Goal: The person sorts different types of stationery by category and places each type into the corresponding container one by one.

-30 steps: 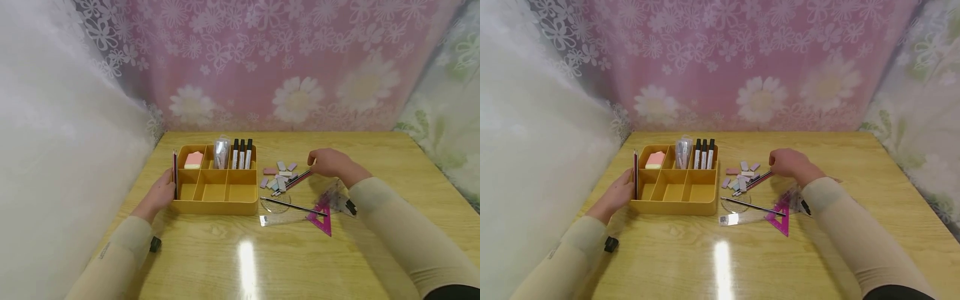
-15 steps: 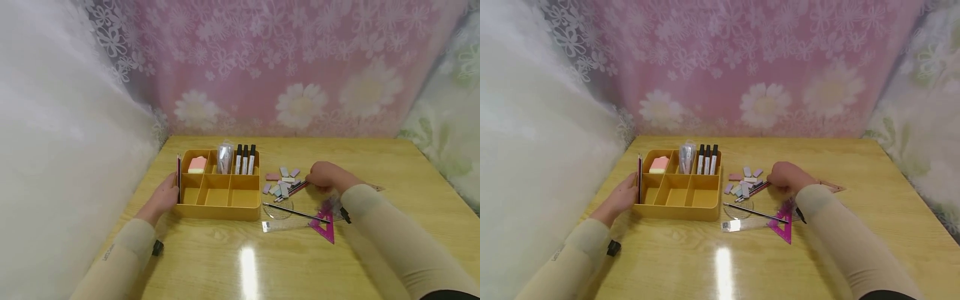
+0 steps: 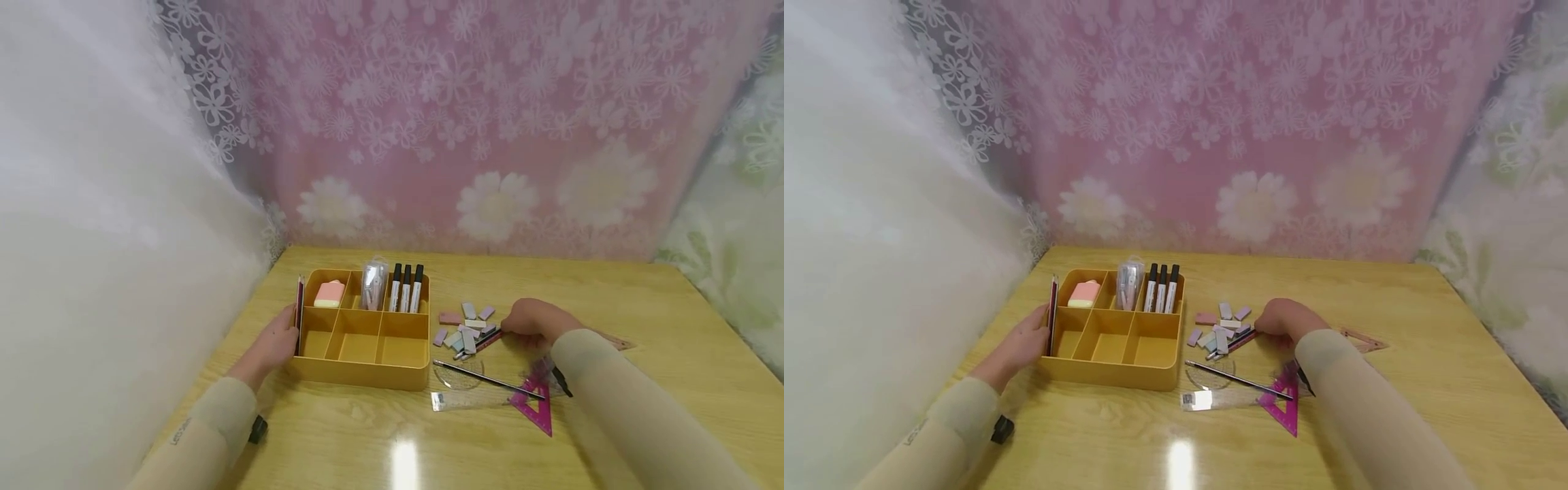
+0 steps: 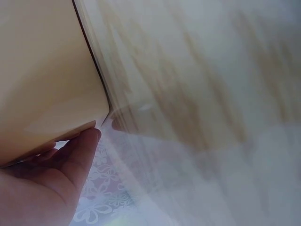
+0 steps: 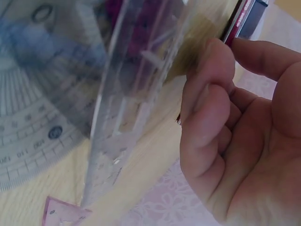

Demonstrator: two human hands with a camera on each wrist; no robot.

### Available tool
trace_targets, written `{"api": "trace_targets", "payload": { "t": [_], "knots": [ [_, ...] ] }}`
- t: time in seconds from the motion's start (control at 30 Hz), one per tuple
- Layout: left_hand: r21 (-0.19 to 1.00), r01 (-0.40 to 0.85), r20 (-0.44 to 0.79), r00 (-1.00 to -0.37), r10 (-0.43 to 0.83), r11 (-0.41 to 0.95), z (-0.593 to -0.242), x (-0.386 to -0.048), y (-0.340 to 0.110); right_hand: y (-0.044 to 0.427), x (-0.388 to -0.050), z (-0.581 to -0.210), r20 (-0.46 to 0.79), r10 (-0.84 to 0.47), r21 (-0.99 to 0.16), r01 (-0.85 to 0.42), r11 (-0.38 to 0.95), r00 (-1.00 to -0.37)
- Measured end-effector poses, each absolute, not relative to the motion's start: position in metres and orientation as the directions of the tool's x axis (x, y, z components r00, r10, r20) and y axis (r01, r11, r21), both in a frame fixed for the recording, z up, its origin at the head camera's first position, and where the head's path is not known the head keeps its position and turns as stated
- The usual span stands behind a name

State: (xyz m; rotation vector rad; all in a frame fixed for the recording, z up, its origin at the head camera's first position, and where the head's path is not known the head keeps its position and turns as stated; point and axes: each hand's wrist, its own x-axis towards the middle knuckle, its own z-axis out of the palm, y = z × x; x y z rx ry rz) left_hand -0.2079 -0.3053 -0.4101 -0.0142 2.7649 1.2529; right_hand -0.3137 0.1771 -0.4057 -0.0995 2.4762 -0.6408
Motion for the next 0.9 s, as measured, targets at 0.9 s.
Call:
{"api": "trace_targets", "payload": {
  "t": [0.9],
  "knots": [
    [0.733, -0.036, -0.099, -0.994, 0.055, 0.679, -0.417, -0.203, -0.308, 0.193, -0.329, -0.414, -0.462, -0.142, -0.509, 0.13, 0.851, -0.876]
  ]
}}
